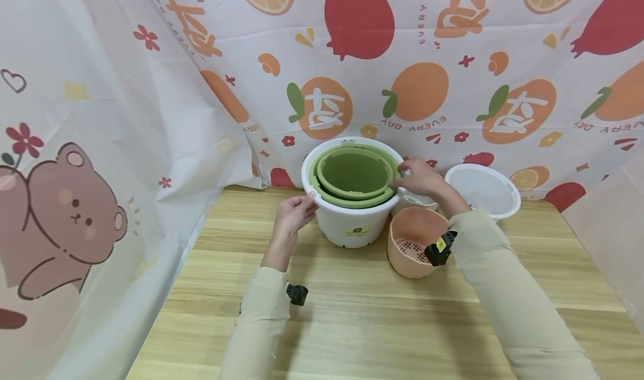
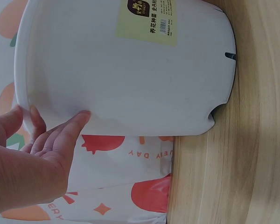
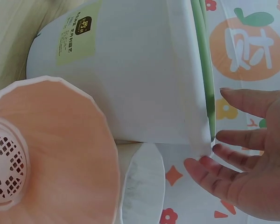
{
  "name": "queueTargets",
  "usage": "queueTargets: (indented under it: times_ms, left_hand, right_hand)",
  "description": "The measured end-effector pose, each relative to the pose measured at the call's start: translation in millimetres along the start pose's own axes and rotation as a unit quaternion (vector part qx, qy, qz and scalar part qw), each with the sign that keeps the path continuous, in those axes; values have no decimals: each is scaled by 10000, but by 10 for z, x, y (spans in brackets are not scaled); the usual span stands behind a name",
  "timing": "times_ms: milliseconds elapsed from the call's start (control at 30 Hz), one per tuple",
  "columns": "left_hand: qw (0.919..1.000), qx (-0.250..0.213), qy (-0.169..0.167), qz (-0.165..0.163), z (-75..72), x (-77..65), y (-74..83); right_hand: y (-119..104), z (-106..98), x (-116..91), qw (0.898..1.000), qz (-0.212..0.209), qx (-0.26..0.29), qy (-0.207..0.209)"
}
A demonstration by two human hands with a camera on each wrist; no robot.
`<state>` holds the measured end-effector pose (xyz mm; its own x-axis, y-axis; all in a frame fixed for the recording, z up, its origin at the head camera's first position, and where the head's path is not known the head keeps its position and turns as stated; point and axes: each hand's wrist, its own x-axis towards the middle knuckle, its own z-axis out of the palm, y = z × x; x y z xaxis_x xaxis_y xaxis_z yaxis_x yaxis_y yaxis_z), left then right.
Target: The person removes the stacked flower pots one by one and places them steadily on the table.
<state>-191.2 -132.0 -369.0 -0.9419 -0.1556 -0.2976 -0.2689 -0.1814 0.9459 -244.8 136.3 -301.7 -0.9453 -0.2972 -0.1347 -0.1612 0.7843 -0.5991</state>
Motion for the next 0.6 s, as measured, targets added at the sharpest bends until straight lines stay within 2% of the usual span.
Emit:
queueTargets:
  times_ms: [167, 367, 600]
  left_hand:
    - [10000, 6, 10, -4, -3, 2, 2]
    - [10000, 7, 5, -10, -5, 9, -2]
    - [10000, 16, -5, -18, -5, 17, -7]
  right_hand:
    - [-46, 13, 23, 9997, 205, -56, 74]
    - [-123, 81, 67, 9980, 471, -89, 419]
    - [-193, 158, 113, 9943, 737, -593, 500]
